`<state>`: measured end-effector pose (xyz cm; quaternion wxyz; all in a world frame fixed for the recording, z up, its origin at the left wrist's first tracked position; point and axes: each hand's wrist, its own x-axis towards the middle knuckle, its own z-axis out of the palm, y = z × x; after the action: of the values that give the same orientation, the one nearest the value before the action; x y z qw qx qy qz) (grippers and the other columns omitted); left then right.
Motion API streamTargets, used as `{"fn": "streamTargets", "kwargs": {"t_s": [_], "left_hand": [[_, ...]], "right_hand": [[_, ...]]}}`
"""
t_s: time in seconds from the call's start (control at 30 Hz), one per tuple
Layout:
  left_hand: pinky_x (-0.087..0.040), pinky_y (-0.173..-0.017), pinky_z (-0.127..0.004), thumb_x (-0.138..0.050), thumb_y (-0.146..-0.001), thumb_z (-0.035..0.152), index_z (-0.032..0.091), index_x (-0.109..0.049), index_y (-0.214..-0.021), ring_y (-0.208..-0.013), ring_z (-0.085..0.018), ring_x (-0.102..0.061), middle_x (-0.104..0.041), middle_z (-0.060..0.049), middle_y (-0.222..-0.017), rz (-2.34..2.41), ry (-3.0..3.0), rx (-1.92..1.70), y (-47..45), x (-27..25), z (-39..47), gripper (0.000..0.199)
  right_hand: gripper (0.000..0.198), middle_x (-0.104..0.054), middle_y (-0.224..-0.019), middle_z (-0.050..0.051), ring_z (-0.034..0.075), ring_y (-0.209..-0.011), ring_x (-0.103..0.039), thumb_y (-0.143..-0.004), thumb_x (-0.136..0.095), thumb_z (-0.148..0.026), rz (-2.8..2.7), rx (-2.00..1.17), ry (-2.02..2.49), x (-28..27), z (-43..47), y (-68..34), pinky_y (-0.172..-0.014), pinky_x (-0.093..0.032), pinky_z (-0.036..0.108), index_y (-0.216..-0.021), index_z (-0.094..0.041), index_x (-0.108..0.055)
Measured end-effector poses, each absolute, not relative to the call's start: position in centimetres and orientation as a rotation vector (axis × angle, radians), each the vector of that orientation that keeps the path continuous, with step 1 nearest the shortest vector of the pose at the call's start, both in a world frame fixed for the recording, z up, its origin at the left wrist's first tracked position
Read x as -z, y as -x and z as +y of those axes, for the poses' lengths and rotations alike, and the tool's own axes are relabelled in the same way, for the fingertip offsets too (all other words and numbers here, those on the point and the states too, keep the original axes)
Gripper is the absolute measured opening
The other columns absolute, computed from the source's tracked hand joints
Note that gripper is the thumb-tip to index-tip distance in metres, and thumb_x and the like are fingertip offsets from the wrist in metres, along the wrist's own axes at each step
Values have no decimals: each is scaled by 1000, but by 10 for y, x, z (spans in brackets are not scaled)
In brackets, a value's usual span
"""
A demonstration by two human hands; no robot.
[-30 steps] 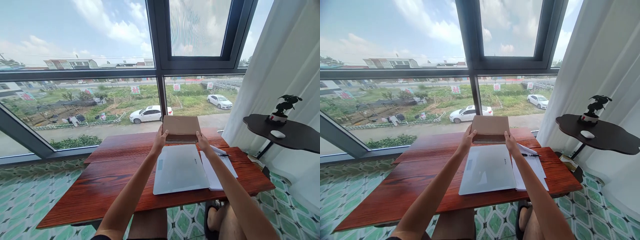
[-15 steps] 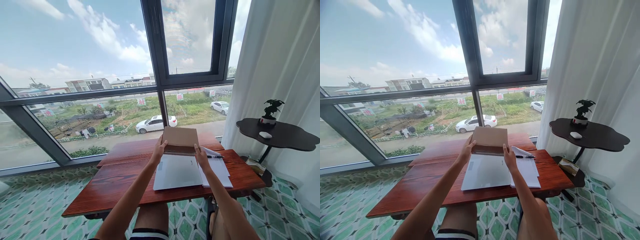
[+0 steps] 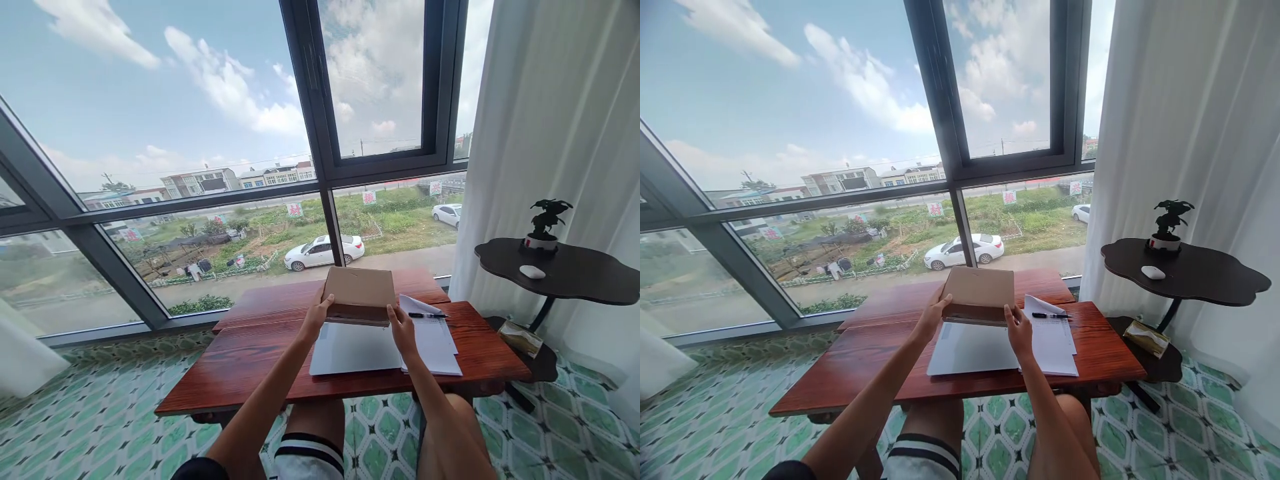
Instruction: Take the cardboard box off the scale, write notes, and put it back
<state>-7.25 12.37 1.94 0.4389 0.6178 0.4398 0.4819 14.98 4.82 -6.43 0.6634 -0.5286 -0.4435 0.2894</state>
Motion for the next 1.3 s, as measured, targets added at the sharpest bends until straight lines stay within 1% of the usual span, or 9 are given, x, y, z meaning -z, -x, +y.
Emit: {"fn": "streamTargets", "kwargs": {"t_s": [0.13,0.37,0.5,0.67,0.73,0.97,1.07,1.2,1.3], "left_hand": [[-44,-108,-44,-60,-82,47,20,-48,-146,-129,-31,-52,-55,-12,-145,1128,-1514,-1197,79,-22,117,71],[-45,-108,-42,-64,-80,47,21,-53,-142,-128,-29,-55,-62,-10,-137,1106,-1538,-1214,84,-26,111,69],[-42,-112,-44,-62,-81,45,20,-51,-144,-131,-29,-53,-60,-10,-141,1106,-1538,-1206,84,-23,108,69],[-39,-116,-46,-58,-83,41,18,-47,-146,-135,-30,-50,-54,-11,-148,1121,-1527,-1199,87,-19,106,69],[-38,-117,-46,-57,-83,40,17,-47,-146,-136,-30,-48,-53,-12,-149,1128,-1528,-1197,89,-19,105,69],[-38,-118,-44,-56,-84,42,21,-46,-147,-137,-28,-48,-53,-9,-149,1131,-1559,-1186,97,-22,99,68],[-38,-118,-45,-56,-85,41,22,-48,-146,-137,-28,-49,-54,-8,-149,1118,-1578,-1165,96,-24,94,65],[-36,-119,-47,-52,-87,38,22,-52,-144,-137,-28,-48,-57,-8,-145,1083,-1582,-1148,94,-26,88,59],[-37,-119,-47,-49,-88,36,22,-54,-142,-136,-27,-48,-60,-7,-142,1053,-1559,-1137,94,-25,87,57]], "right_hand": [[74,-69,-121,12,33,-121,-60,-85,-54,-74,-1010,-654,1174,69,46,-146,-93,-50,37,-124,-13,-69],[83,-73,-109,13,35,-110,-65,-83,-46,-82,-1034,-585,1306,71,44,-144,-82,-50,37,-118,-12,-73],[79,-72,-113,12,34,-110,-65,-84,-47,-80,-1036,-559,1292,70,41,-146,-83,-49,35,-120,-13,-72],[73,-74,-101,12,31,-100,-67,-87,-50,-76,-1074,-503,1281,69,41,-145,-80,-47,34,-112,-12,-74],[70,-74,-101,11,30,-98,-67,-88,-51,-74,-1081,-487,1273,69,43,-143,-80,-47,34,-111,-13,-74],[62,-74,-104,10,29,-99,-67,-90,-51,-70,-1079,-463,1262,69,48,-136,-79,-45,33,-112,-16,-73],[65,-73,-96,10,27,-90,-65,-90,-48,-72,-1069,-425,1287,70,48,-138,-75,-43,32,-106,-14,-74],[65,-68,-82,8,23,-79,-60,-89,-46,-74,-1069,-378,1342,68,43,-141,-71,-38,31,-90,-14,-72],[65,-59,-68,5,19,-69,-51,-89,-42,-76,-1060,-317,1387,66,40,-143,-66,-33,31,-72,-16,-61]]}}
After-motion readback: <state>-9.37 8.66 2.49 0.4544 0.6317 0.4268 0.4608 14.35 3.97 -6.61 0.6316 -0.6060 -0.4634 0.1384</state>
